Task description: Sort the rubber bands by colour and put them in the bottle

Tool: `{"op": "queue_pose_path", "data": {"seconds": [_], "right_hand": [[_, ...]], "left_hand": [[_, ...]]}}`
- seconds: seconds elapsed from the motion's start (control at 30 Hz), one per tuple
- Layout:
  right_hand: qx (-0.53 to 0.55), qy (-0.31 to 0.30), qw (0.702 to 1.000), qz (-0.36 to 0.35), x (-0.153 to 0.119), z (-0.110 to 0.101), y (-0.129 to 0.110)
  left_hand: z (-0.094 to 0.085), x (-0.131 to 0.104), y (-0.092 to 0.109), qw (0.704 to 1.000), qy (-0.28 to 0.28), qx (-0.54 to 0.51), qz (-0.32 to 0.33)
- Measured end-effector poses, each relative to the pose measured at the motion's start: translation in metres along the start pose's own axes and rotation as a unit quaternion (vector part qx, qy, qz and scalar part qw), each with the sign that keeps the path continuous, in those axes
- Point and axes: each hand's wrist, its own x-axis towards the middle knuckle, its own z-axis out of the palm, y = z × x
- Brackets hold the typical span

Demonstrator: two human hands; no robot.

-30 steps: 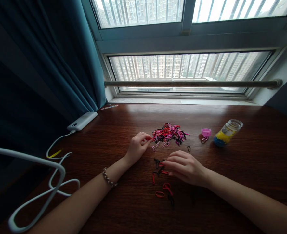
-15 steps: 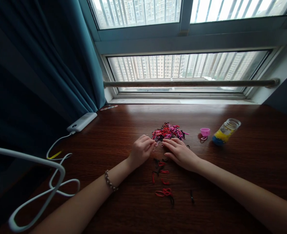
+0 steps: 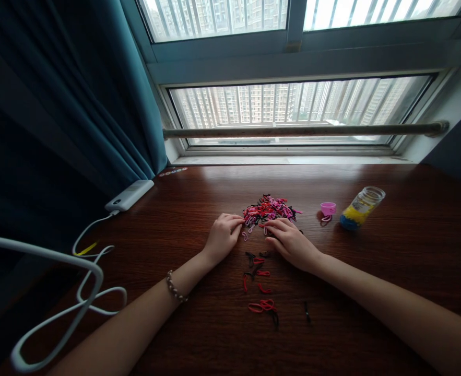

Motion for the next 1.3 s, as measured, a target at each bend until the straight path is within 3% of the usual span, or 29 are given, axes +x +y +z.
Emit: {"op": "queue_pose_path", "data": {"seconds": [0.23,0.43,0.53,0.67,0.77,0.83,0.9,0.97,1.03,1.13,1.3], "right_hand": [[0.101,0.111,0.987,0.055,-0.003,-0.001,0.005],[0.122,0.145,0.98,0.065,-0.005,-0.005,0.002],[0.092,0.128,0.987,-0.035,-0.008,-0.008,-0.01],[0.029,0.026,0.961,-0.273,-0.015,-0.01,-0.029],[0.018,-0.015,0.942,-0.336,-0.015,-0.012,-0.033],[0.024,0.016,0.959,-0.282,-0.011,-0.015,-0.026],[0.026,0.083,0.981,-0.171,-0.005,-0.017,-0.011],[0.017,0.148,0.988,-0.046,0.001,-0.019,0.009],[0.011,0.161,0.986,0.043,0.007,-0.019,0.032],[-0.005,0.132,0.986,0.104,0.012,-0.015,0.064],[-0.044,0.038,0.988,0.14,0.015,-0.004,0.095]], "left_hand": [[-0.001,-0.001,-0.001,0.998,0.038,-0.034,-0.031],[-0.002,-0.002,-0.002,0.994,0.048,-0.054,-0.081],[-0.002,-0.001,-0.001,0.993,0.051,-0.068,-0.079],[-0.002,-0.001,0.0,0.992,0.06,-0.09,-0.062],[-0.004,-0.002,0.005,0.992,0.045,-0.119,-0.009],[-0.007,-0.004,0.011,0.989,0.017,-0.137,0.057],[-0.01,-0.006,0.018,0.98,-0.022,-0.143,0.135],[-0.014,-0.009,0.025,0.967,-0.066,-0.131,0.208],[-0.015,-0.011,0.029,0.956,-0.099,-0.106,0.257],[-0.014,-0.011,0.028,0.962,-0.071,-0.071,0.252],[-0.009,0.003,0.01,0.987,0.067,-0.038,0.141]]}}
